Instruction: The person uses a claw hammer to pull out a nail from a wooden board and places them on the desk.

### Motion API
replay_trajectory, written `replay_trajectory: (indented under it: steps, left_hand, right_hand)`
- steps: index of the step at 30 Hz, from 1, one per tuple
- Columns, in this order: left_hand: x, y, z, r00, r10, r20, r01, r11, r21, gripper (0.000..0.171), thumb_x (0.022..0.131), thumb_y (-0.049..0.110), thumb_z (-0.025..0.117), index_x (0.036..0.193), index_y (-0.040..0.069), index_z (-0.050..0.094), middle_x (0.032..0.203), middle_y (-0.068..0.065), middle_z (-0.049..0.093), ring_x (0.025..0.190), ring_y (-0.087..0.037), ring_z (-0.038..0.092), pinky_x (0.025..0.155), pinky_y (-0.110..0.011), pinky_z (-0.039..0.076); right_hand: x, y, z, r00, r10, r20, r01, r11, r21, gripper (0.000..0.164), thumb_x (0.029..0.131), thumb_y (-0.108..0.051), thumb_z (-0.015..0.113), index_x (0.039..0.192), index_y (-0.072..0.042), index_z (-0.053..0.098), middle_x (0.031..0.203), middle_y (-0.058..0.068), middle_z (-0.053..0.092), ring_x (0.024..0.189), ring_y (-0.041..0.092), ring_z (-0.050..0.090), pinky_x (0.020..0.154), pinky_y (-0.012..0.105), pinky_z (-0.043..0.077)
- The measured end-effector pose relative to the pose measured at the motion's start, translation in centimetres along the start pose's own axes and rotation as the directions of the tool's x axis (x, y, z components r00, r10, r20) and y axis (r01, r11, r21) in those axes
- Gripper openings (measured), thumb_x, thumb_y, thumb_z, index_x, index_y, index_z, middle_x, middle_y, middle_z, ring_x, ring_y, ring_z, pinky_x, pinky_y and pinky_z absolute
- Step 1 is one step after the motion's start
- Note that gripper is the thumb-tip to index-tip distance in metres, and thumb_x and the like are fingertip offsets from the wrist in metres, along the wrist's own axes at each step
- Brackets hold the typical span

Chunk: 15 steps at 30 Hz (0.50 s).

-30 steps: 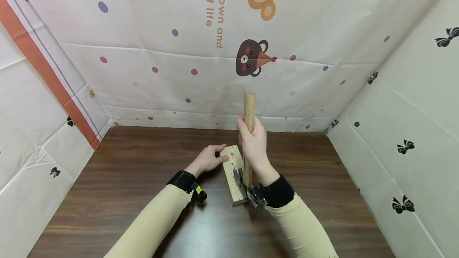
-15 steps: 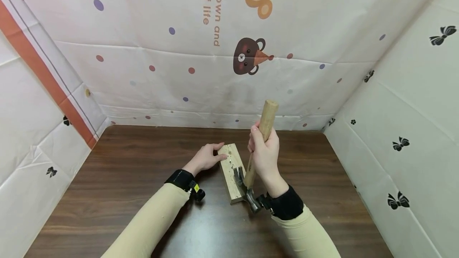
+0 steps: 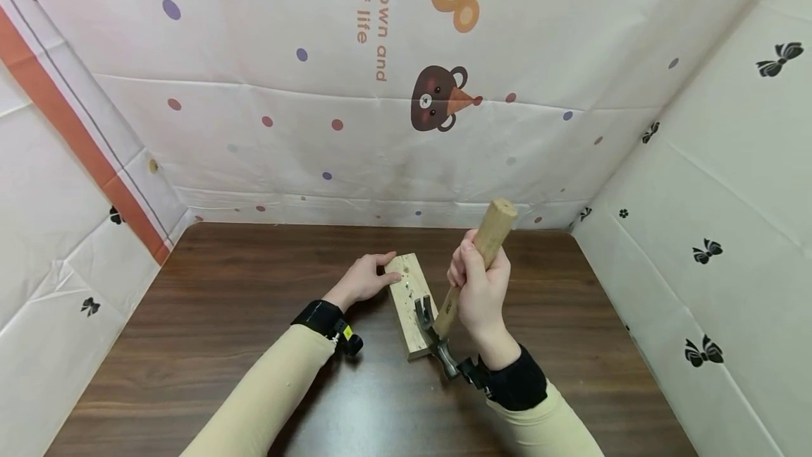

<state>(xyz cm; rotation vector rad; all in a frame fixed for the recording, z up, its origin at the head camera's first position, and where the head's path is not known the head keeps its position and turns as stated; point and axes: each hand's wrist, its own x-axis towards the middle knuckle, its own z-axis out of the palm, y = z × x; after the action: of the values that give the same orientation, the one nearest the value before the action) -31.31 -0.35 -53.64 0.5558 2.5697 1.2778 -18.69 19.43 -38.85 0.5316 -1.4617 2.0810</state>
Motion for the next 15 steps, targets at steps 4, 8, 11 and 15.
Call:
replay_trajectory:
  steps: [4, 8, 11, 15]
  left_hand:
    - [0.0, 0.1, -0.1, 1.0, -0.003, -0.009, 0.003, 1.0, -0.015, 0.064, 0.105, 0.034, 0.073, 0.16, 0.008, 0.051, 0.162, -0.008, 0.05, 0.152, -0.03, 0.043, 0.122, -0.047, 0.038]
    - [-0.1, 0.3, -0.2, 1.0, -0.008, -0.007, 0.008, 1.0, -0.019, 0.064, 0.105, 0.034, 0.072, 0.16, 0.009, 0.051, 0.163, -0.009, 0.05, 0.152, -0.031, 0.043, 0.122, -0.048, 0.038]
    - [-0.1, 0.4, -0.2, 1.0, -0.017, -0.002, 0.017, 1.0, -0.018, 0.064, 0.105, 0.034, 0.072, 0.16, 0.011, 0.051, 0.163, -0.009, 0.049, 0.152, -0.031, 0.042, 0.122, -0.047, 0.038]
    - [-0.2, 0.5, -0.1, 1.0, -0.018, -0.001, 0.018, 1.0, -0.012, 0.063, 0.105, 0.034, 0.072, 0.161, 0.011, 0.051, 0.163, -0.008, 0.049, 0.152, -0.03, 0.043, 0.122, -0.047, 0.038]
  right_hand:
    - [-0.4, -0.5, -0.3, 0.999, -0.049, -0.025, 0.05, 0.997, 0.054, 0.012, 0.107, -0.004, 0.048, 0.096, -0.005, 0.051, 0.061, 0.002, 0.036, 0.044, 0.013, 0.024, 0.04, 0.029, 0.021]
    - [-1.0, -1.2, -0.6, 0.995, -0.096, -0.029, 0.099, 0.991, 0.09, 0.015, 0.105, -0.001, 0.046, 0.091, -0.004, 0.049, 0.059, 0.001, 0.034, 0.043, 0.012, 0.022, 0.038, 0.03, 0.02]
    - [-1.6, -1.6, -0.9, 0.991, -0.129, -0.031, 0.132, 0.982, 0.136, 0.016, 0.104, 0.001, 0.043, 0.089, -0.002, 0.048, 0.058, 0.001, 0.032, 0.042, 0.011, 0.023, 0.038, 0.031, 0.02]
    - [-2.1, -1.9, -1.2, 0.986, -0.162, -0.041, 0.167, 0.964, 0.205, 0.014, 0.101, 0.004, 0.041, 0.089, 0.0, 0.045, 0.059, 0.002, 0.031, 0.042, 0.011, 0.025, 0.037, 0.031, 0.02]
